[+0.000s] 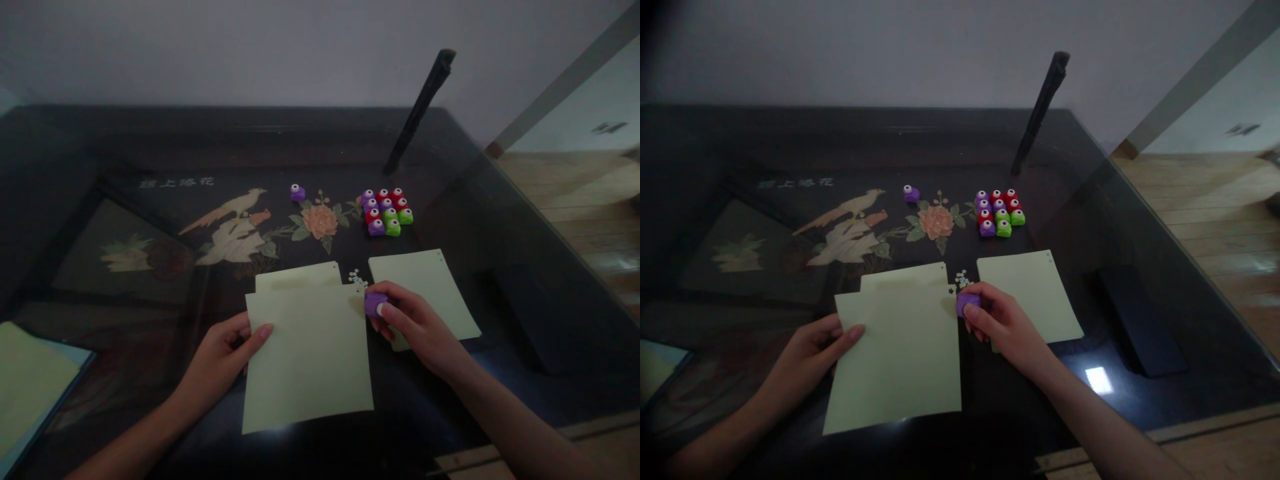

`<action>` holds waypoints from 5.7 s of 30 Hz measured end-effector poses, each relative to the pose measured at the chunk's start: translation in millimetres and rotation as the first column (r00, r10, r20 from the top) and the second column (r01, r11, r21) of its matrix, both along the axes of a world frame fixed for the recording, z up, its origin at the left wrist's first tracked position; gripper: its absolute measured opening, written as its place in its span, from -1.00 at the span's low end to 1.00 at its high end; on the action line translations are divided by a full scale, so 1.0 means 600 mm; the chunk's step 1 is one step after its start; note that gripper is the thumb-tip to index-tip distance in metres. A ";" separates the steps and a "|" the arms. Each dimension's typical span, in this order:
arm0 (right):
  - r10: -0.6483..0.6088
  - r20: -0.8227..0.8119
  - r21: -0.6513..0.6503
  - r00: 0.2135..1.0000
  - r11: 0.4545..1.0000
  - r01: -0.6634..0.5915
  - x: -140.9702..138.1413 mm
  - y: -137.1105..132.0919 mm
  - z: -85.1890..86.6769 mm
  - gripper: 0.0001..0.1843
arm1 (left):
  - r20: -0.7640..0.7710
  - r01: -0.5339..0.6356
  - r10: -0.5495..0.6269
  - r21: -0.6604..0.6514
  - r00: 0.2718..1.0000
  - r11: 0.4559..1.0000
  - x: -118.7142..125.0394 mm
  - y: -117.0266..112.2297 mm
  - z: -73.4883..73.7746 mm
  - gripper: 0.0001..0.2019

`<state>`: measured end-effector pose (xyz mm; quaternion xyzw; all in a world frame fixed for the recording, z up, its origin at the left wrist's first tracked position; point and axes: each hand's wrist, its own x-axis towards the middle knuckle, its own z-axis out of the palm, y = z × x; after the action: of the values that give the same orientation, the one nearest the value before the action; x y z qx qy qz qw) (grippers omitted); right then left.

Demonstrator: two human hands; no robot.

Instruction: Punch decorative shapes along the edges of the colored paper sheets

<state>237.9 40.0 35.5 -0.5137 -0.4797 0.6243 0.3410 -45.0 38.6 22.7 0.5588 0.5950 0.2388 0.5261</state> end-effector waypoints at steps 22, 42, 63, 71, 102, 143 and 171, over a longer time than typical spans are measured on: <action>0.043 0.061 0.056 0.997 0.997 -0.046 -0.013 -0.003 0.002 -0.73 | -0.015 0.068 -0.067 0.027 0.998 0.997 0.001 -0.001 -0.002 -0.74; 0.026 0.094 0.100 0.995 0.994 -0.035 -0.013 -0.003 -0.004 -0.75 | 0.005 0.072 -0.072 0.004 0.997 0.997 0.003 0.000 0.000 -0.78; -0.019 0.130 0.076 0.991 0.997 0.009 -0.019 -0.003 -0.005 -0.72 | 0.004 0.095 -0.095 0.034 0.995 0.995 0.005 0.002 0.000 -0.76; -0.025 0.156 0.072 0.988 0.997 0.014 -0.021 -0.004 -0.003 -0.72 | -0.013 0.105 -0.104 0.026 0.994 0.994 0.003 0.000 -0.002 -0.73; -0.104 0.068 0.110 0.992 0.989 0.097 -0.027 0.006 -0.014 -0.81 | -0.049 0.179 -0.177 0.032 0.983 0.983 0.003 0.000 -0.003 -0.71; -0.013 0.181 0.190 0.983 0.982 -0.022 -0.020 0.010 -0.004 -0.79 | -0.441 0.374 -0.115 0.562 0.890 0.738 0.037 0.042 0.068 -0.71; -0.011 0.323 0.289 0.946 0.953 -0.088 -0.010 0.031 -0.025 -0.79 | -0.339 0.702 -0.621 0.219 0.706 0.678 0.171 0.133 0.037 -0.52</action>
<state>231.7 58.3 20.6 -0.5410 -0.6279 0.4590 0.3200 57.5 118.7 45.1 0.8411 0.3593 0.0590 0.3999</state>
